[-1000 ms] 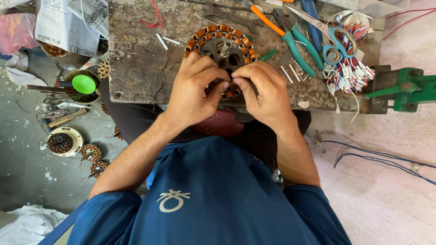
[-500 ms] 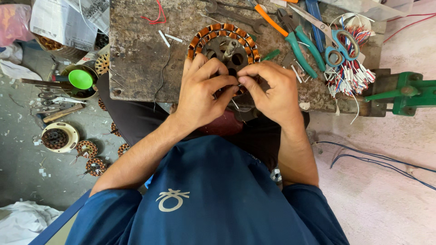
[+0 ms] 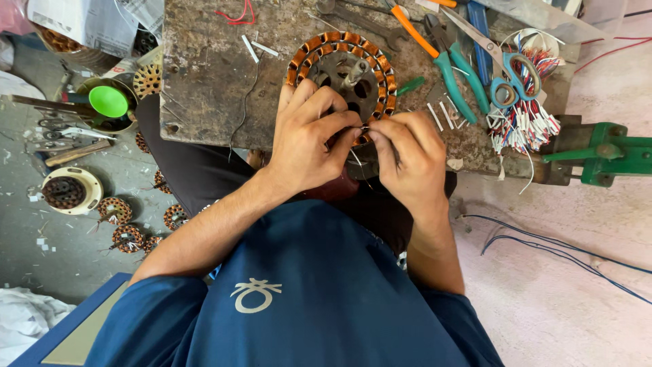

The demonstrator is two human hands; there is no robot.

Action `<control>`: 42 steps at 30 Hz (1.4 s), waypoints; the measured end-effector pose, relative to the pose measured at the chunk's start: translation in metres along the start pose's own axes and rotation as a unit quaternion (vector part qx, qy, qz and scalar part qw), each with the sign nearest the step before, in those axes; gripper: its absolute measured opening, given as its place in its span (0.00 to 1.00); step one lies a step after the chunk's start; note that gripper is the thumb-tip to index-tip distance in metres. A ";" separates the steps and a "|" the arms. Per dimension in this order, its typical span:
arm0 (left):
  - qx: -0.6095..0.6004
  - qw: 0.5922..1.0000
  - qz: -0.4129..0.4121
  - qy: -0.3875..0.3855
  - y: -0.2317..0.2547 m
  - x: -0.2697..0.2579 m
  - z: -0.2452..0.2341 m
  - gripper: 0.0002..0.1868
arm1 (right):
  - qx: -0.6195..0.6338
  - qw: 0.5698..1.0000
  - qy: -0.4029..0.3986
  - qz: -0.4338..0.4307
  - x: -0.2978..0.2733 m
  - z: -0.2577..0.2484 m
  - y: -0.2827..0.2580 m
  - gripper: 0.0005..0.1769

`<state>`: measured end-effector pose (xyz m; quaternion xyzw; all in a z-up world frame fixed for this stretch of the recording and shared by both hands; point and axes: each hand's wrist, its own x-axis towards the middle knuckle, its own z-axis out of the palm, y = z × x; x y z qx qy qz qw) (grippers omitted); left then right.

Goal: The person winds copper wire into the slots of a motor stator, twists wire ends together, and trims excess wire with scissors. The person repeats this process for multiple slots around the stator.

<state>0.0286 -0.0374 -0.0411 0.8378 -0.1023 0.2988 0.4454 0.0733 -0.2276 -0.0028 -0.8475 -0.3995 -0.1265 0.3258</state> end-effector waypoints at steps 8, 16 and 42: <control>0.001 1.000 -0.001 -0.001 0.000 0.000 0.000 0.08 | 0.058 0.996 -0.020 0.060 -0.008 -0.002 -0.011 0.10; -0.004 1.000 0.008 -0.011 -0.002 0.001 -0.002 0.08 | 0.137 0.980 -0.085 0.113 -0.006 -0.012 0.007 0.08; -0.002 0.999 0.032 0.042 -0.006 -0.002 0.005 0.10 | 0.030 0.982 -0.146 0.113 0.044 -0.016 0.002 0.05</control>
